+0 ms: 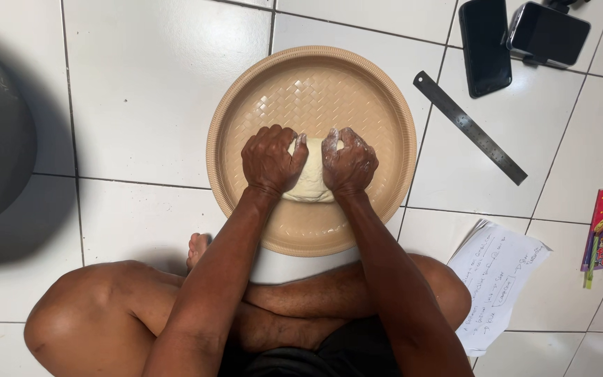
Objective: The person kneads a ball of dough by hand inside a shallow beige plastic basin. They repeatedly press, fold, and turn the dough using both hands while sitting cross-legged on a tiled floor.
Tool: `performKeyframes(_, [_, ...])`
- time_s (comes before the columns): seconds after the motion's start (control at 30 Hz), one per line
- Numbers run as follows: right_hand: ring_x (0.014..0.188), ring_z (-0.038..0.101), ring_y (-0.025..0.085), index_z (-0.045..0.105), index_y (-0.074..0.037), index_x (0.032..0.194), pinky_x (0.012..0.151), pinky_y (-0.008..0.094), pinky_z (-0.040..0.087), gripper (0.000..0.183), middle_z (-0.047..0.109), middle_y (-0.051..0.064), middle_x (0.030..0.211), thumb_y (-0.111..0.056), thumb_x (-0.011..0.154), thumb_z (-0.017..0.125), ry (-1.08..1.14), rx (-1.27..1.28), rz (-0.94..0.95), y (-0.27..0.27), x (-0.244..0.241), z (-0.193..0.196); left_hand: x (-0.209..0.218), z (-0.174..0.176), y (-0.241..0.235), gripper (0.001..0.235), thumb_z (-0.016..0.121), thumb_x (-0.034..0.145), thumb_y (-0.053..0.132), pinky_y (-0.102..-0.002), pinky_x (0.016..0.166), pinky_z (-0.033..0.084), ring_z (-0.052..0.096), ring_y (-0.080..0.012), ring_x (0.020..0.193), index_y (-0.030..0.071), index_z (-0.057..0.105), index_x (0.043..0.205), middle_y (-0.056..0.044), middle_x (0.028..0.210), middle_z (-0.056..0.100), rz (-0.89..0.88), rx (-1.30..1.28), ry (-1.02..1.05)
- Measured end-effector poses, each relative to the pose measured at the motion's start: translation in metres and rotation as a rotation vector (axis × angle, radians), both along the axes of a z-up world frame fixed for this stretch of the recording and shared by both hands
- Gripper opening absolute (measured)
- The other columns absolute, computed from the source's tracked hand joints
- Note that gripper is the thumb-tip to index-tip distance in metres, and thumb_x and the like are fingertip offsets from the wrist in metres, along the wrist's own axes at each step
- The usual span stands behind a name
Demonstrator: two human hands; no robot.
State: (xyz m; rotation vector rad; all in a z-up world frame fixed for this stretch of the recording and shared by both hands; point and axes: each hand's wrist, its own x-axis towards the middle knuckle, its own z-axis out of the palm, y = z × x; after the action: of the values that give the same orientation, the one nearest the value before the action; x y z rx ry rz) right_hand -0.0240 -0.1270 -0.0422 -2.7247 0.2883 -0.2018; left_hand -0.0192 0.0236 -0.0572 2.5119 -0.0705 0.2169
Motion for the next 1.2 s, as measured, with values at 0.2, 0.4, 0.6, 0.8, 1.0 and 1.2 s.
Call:
performKeyframes(0.2, [0.069, 0.07, 0.038, 0.061, -0.014, 0.066, 0.068, 0.051, 0.055, 0.04, 0.062, 0.014, 0.059, -0.041, 0.094, 0.051, 0.19, -0.015, -0.094, 0.002, 0.022, 0.003, 0.015, 0.005, -0.001, 0.043, 0.046, 0.094, 0.049, -0.039, 0.059, 0.051, 0.066, -0.026, 0.063, 0.016, 0.066, 0.075, -0.007, 0.06, 0.058, 0.017, 0.029, 0.123])
performKeyframes(0.4, [0.078, 0.072, 0.038, 0.066, -0.013, 0.07, 0.078, 0.053, 0.055, 0.038, 0.068, 0.014, 0.066, -0.035, 0.094, 0.047, 0.349, 0.05, -0.144, 0.006, 0.042, 0.019, 0.033, 0.017, -0.005, 0.053, 0.037, 0.095, 0.052, -0.044, 0.06, 0.055, 0.068, -0.0266, 0.064, 0.014, 0.069, 0.077, -0.009, 0.063, 0.062, 0.066, 0.048, 0.306])
performKeyframes(0.6, [0.115, 0.061, 0.044, 0.068, -0.009, 0.102, 0.098, 0.066, 0.041, 0.078, 0.07, 0.023, 0.103, -0.064, 0.097, 0.013, 0.754, 0.247, -0.051, 0.002, 0.063, 0.051, 0.039, 0.008, -0.011, 0.049, 0.04, 0.094, 0.048, -0.045, 0.061, 0.056, 0.069, -0.0284, 0.066, 0.014, 0.069, 0.076, -0.008, 0.063, 0.062, 0.128, 0.114, 0.251])
performKeyframes(0.8, [0.118, 0.051, 0.037, 0.068, -0.006, 0.112, 0.087, 0.059, 0.051, 0.04, 0.058, 0.017, 0.11, -0.04, 0.103, 0.048, 0.112, -0.114, -0.002, 0.043, 0.033, 0.055, 0.041, -0.004, -0.012, 0.041, 0.046, 0.094, 0.046, -0.04, 0.059, 0.056, 0.068, -0.0249, 0.065, 0.018, 0.064, 0.07, -0.004, 0.061, 0.06, 0.17, 0.127, 0.105])
performKeyframes(1.0, [0.083, 0.063, 0.028, 0.065, -0.011, 0.08, 0.083, 0.05, 0.047, 0.038, 0.061, 0.008, 0.075, -0.038, 0.101, 0.049, 0.026, -0.167, 0.042, 0.055, 0.055, 0.018, 0.032, 0.02, 0.0, 0.03, 0.033, 0.102, 0.033, -0.048, 0.075, 0.056, 0.069, -0.0302, 0.085, 0.023, 0.059, 0.114, -0.006, 0.088, 0.07, 0.285, -0.305, 0.099])
performKeyframes(1.2, [0.074, 0.062, 0.023, 0.056, -0.019, 0.065, 0.077, 0.045, 0.043, 0.049, 0.055, 0.001, 0.064, -0.055, 0.096, 0.047, 0.035, -0.14, 0.125, 0.049, 0.084, -0.003, 0.028, 0.012, -0.007, 0.034, 0.03, 0.104, 0.033, -0.038, 0.071, 0.054, 0.067, -0.0276, 0.076, 0.024, 0.062, 0.104, -0.003, 0.083, 0.068, 0.394, -0.243, 0.04])
